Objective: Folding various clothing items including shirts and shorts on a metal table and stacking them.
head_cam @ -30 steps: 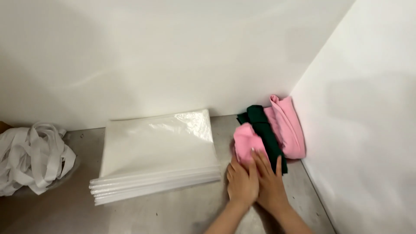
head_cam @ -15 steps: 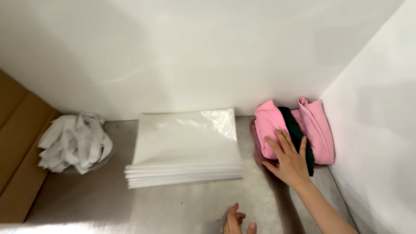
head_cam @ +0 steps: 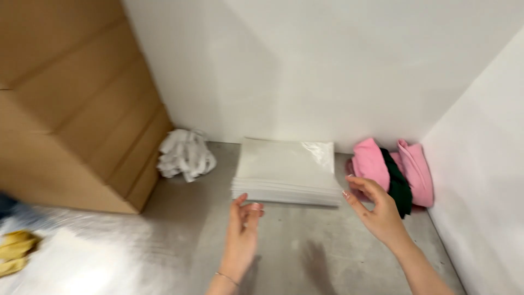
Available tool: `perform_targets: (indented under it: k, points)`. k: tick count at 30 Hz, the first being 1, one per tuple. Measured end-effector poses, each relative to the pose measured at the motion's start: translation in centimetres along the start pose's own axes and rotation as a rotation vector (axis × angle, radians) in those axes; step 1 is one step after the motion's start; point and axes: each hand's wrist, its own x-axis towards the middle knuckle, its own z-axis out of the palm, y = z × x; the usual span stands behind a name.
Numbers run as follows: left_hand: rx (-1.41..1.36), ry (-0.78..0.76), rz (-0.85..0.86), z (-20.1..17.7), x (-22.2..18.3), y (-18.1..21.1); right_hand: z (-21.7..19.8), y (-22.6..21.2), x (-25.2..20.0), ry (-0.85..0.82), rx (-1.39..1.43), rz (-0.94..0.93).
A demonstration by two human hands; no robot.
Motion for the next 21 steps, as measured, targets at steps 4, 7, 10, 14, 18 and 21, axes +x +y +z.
perform_targets:
  k: [4, 7, 10, 14, 18, 21]
  points:
    - [-0.085, 0.098, -0.106, -10.7, -5.3, 9.5, 2.5, -10.4, -3.9, -0.185, 0.168, 0.177]
    - [-0.128, 0.223, -0.108, -18.7, -8.9, 10.2, 6.4, -14.7, -7.7, -0.327, 0.296, -0.009]
    - [-0.115, 0.285, -0.006, -26.7, -11.4, 6.9, 10.2, -22.2, -12.7, -0.425, 0.256, 0.012]
    - [-0.041, 0.308, 0.043, -36.1, -18.3, 8.6, 15.6, -31.0, -19.1, -0.561, 0.198, 0.052]
    - [-0.028, 0.427, -0.040, -44.8, -25.7, 10.8, 21.5, -37.1, -24.8, -0.708, 0.229, -0.079]
    - [-0.071, 0.531, -0.006, -50.5, -30.5, 10.9, 26.0, -40.6, -28.4, -0.847, 0.287, -0.209]
